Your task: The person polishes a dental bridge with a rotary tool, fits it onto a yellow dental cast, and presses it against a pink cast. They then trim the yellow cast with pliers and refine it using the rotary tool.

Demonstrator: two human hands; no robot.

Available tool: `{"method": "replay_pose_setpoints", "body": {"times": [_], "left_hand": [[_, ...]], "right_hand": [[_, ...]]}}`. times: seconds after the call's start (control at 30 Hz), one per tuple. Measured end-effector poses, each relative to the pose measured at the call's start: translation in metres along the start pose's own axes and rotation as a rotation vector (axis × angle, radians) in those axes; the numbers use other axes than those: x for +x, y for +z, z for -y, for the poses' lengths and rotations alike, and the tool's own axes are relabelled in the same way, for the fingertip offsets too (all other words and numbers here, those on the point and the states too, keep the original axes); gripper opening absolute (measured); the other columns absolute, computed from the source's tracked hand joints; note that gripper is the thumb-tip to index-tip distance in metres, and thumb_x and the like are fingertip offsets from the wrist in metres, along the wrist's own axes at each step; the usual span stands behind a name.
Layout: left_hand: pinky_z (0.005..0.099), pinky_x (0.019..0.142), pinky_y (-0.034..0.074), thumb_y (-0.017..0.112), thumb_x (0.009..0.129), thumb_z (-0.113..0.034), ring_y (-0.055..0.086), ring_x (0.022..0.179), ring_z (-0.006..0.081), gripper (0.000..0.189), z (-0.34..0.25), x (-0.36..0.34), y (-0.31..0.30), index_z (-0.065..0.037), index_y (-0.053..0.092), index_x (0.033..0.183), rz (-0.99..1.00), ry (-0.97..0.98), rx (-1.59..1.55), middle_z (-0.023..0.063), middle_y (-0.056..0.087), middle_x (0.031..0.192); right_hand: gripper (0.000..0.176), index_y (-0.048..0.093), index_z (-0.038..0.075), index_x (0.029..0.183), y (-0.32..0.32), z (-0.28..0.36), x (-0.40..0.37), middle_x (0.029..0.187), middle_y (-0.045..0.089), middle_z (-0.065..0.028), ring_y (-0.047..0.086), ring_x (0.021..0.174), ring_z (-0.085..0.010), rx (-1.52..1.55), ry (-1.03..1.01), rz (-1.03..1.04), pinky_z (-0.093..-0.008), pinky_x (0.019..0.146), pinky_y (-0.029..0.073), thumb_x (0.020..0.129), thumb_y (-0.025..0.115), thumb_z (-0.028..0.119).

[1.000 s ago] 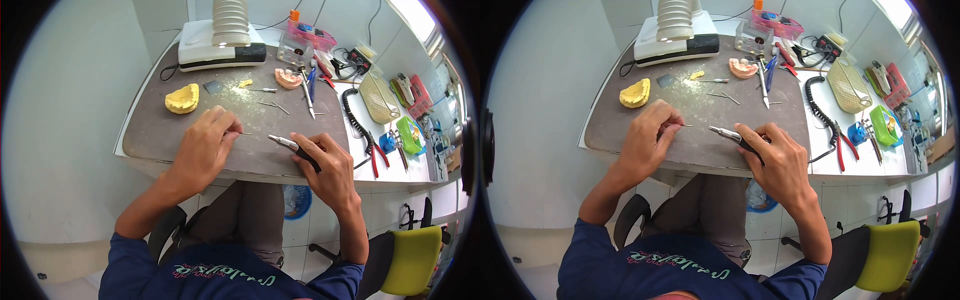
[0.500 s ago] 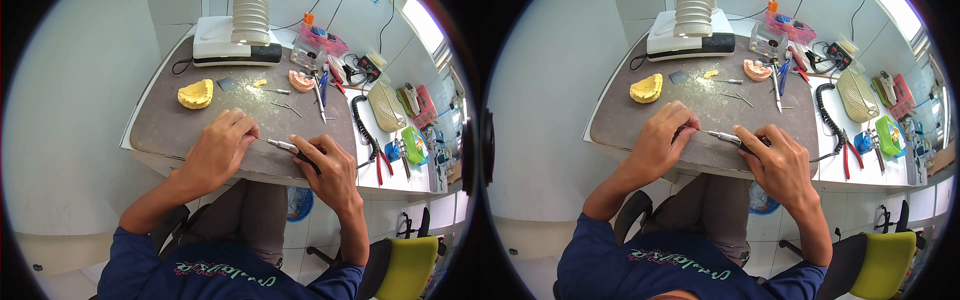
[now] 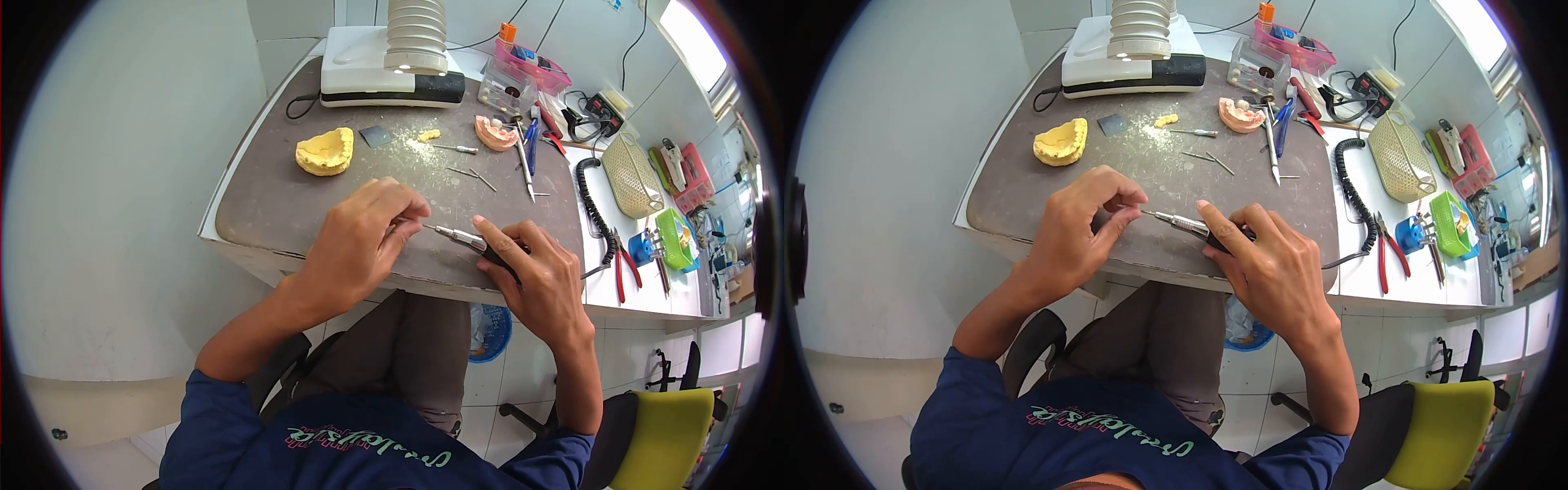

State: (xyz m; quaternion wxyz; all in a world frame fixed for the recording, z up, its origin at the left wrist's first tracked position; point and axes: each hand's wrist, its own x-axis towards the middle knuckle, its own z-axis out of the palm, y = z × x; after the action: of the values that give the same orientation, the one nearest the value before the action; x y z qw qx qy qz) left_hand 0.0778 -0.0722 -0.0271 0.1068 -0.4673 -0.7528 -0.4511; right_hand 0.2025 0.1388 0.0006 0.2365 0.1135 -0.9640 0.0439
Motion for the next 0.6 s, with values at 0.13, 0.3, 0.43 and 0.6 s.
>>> {"method": "replay_pose_setpoints", "body": {"times": [0.13, 0.3, 0.43, 0.6], "left_hand": [[0.0294, 0.072, 0.051, 0.07, 0.083, 0.002, 0.063, 0.077, 0.0157, 0.025, -0.005, -0.004, -0.001, -0.004, 0.061, 0.106, -0.033, -0.044, -0.194, 0.007, 0.065, 0.085], [0.0279, 0.077, 0.051, 0.071, 0.082, 0.003, 0.063, 0.082, 0.0138, 0.033, -0.003, -0.006, -0.006, -0.005, 0.061, 0.112, -0.014, -0.014, -0.215, 0.0057, 0.066, 0.087], [0.0282, 0.083, 0.052, 0.072, 0.08, 0.003, 0.063, 0.091, 0.0144, 0.043, -0.009, -0.006, -0.011, -0.005, 0.06, 0.121, -0.018, -0.064, -0.274, 0.0069, 0.066, 0.1], [0.0301, 0.091, 0.053, 0.069, 0.085, 0.004, 0.062, 0.102, 0.0161, 0.049, -0.009, -0.014, -0.011, -0.002, 0.052, 0.131, 0.007, -0.143, -0.397, 0.0104, 0.062, 0.114]], "right_hand": [[0.047, 0.065, 0.019, 0.126, 0.001, -0.001, 0.001, 0.085, 0.06, -0.0011, 0.061, 0.071, -0.0166, 0.049, -0.048, 0.01, -0.032, 0.058, 0.05, 0.08, 0.075, 0.021], [0.049, 0.065, 0.018, 0.127, 0.004, -0.002, 0.003, 0.084, 0.06, -0.0014, 0.061, 0.068, -0.0169, 0.093, -0.072, -0.022, -0.0317, 0.057, 0.049, 0.079, 0.076, 0.02], [0.049, 0.066, 0.018, 0.127, -0.001, 0.001, 0.005, 0.084, 0.06, -0.0018, 0.061, 0.067, -0.0171, 0.101, -0.052, -0.009, -0.0318, 0.057, 0.049, 0.079, 0.076, 0.019], [0.049, 0.067, 0.013, 0.123, -0.007, 0.001, 0.01, 0.084, 0.063, -0.0046, 0.063, 0.068, -0.0191, 0.139, -0.015, -0.042, -0.0331, 0.059, 0.05, 0.076, 0.079, 0.016]]}}
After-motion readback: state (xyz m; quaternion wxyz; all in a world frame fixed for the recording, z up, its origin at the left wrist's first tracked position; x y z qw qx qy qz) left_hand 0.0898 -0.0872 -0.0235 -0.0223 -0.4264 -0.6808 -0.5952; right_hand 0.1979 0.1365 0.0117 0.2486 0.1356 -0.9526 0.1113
